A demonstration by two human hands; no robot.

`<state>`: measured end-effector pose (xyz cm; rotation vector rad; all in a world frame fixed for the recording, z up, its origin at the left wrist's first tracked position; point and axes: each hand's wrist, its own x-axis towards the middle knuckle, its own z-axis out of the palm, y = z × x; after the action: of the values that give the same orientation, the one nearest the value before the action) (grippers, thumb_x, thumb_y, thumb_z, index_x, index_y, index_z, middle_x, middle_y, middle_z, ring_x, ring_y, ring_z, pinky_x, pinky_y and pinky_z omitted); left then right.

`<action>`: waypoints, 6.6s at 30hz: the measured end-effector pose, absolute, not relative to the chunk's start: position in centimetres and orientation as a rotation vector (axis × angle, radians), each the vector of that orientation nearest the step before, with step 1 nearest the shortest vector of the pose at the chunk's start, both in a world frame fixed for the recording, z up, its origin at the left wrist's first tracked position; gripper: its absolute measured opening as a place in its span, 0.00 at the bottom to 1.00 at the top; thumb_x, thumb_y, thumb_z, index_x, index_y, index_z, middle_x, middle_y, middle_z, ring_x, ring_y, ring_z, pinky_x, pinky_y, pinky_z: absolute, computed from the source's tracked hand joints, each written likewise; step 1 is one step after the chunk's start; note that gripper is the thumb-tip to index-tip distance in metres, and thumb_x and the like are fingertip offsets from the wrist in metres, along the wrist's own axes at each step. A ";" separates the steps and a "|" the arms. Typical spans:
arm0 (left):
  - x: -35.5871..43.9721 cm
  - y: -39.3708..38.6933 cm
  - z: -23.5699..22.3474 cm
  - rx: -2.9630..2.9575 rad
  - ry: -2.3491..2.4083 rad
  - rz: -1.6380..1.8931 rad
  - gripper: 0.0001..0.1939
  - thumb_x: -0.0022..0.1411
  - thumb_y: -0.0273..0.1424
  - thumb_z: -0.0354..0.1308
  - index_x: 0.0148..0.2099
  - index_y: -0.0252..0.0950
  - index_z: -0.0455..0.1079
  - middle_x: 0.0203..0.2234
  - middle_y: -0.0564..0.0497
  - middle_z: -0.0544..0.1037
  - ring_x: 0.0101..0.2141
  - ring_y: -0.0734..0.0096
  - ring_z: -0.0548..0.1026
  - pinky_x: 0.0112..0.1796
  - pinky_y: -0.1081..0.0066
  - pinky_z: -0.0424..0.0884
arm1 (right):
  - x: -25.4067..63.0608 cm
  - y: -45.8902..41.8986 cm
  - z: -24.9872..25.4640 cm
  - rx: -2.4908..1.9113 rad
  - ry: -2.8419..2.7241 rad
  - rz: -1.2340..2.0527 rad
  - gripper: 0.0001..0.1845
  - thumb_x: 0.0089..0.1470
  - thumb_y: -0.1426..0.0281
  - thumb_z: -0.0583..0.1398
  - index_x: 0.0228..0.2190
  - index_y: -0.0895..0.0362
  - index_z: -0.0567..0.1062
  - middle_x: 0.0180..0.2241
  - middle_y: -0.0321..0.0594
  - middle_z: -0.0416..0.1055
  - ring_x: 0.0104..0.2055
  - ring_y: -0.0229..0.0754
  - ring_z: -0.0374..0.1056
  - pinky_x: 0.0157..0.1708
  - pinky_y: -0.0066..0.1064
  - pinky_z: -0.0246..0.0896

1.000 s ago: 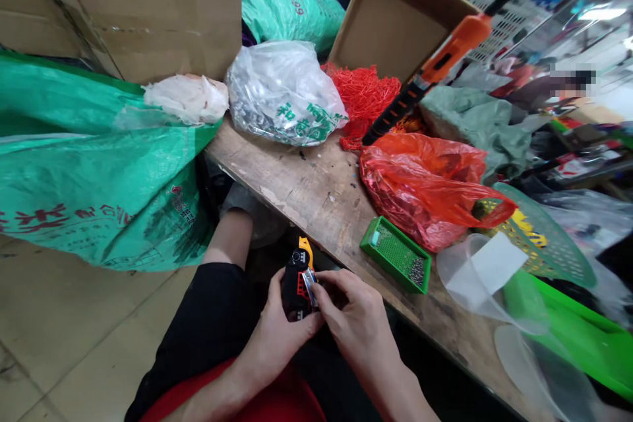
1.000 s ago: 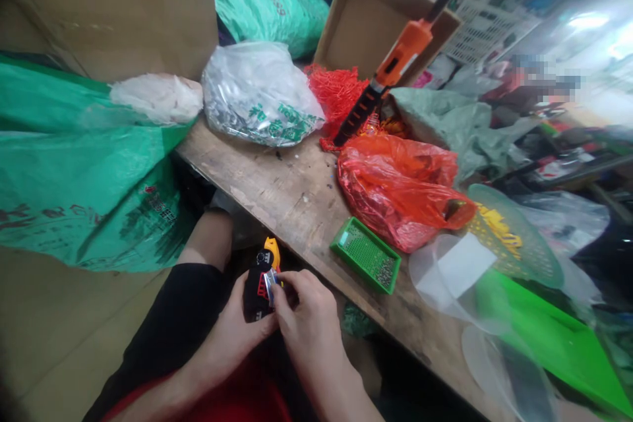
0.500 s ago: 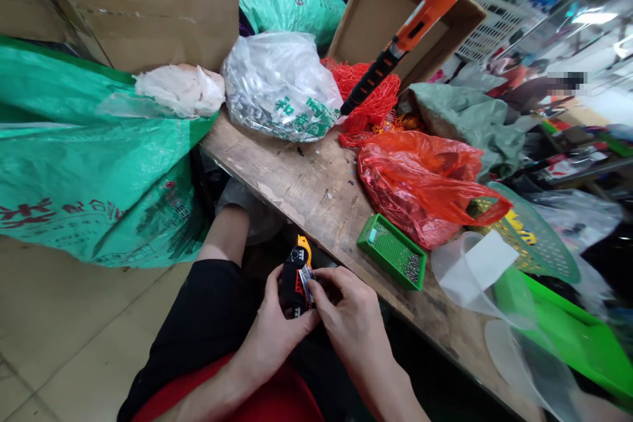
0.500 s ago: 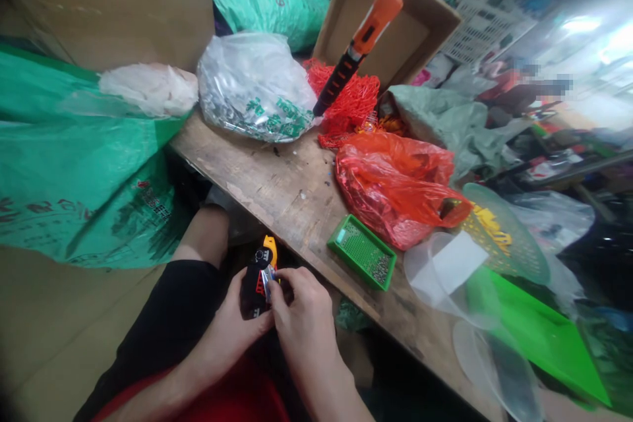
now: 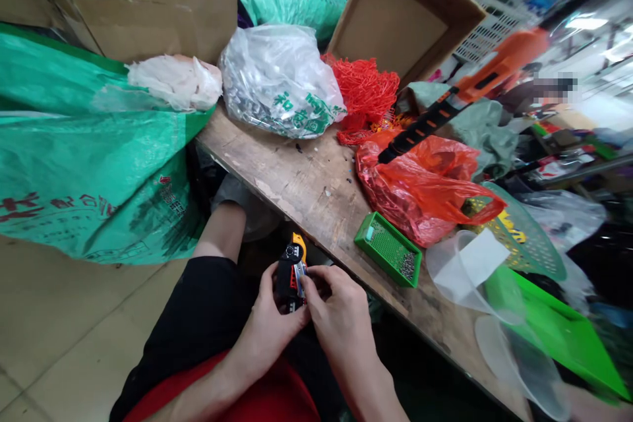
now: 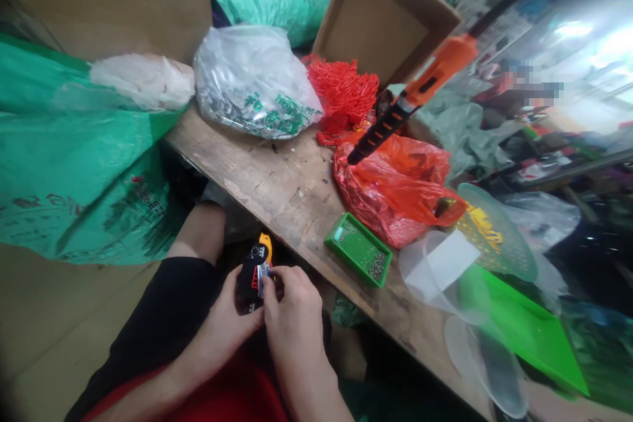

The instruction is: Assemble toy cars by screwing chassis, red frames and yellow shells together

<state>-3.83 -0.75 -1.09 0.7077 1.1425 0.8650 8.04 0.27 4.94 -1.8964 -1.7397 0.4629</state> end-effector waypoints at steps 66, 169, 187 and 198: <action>-4.4 -0.7 -0.5 0.756 0.996 0.890 0.39 0.57 0.40 0.70 0.65 0.38 0.57 0.59 0.40 0.75 0.56 0.53 0.77 0.57 0.56 0.73 | 7.7 0.5 5.5 -1.975 -1.359 0.730 0.09 0.54 0.64 0.65 0.32 0.56 0.82 0.29 0.42 0.81 0.28 0.43 0.77 0.33 0.33 0.73; -4.3 -1.8 0.1 0.809 1.148 0.868 0.38 0.54 0.34 0.68 0.63 0.41 0.57 0.59 0.41 0.73 0.54 0.55 0.78 0.53 0.56 0.76 | 9.6 1.9 4.0 -1.636 -1.035 1.363 0.26 0.43 0.69 0.66 0.47 0.58 0.76 0.41 0.45 0.84 0.41 0.50 0.82 0.38 0.38 0.80; -5.4 -1.2 -0.1 0.736 1.078 0.785 0.30 0.56 0.43 0.68 0.56 0.36 0.65 0.50 0.41 0.79 0.51 0.52 0.79 0.49 0.57 0.76 | 9.5 0.7 5.4 -1.525 -1.290 1.437 0.26 0.51 0.74 0.61 0.52 0.53 0.76 0.45 0.41 0.81 0.47 0.45 0.80 0.51 0.40 0.75; -5.7 -0.4 1.4 0.628 1.026 0.714 0.28 0.51 0.40 0.70 0.51 0.34 0.69 0.45 0.41 0.81 0.48 0.51 0.78 0.46 0.59 0.74 | 10.1 1.0 5.4 -1.515 -1.191 1.568 0.26 0.49 0.71 0.66 0.52 0.56 0.76 0.45 0.44 0.82 0.50 0.48 0.78 0.51 0.41 0.75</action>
<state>-5.66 -0.45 1.41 0.6275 1.0260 0.7137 10.06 0.97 5.42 -1.5152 -1.1905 1.5676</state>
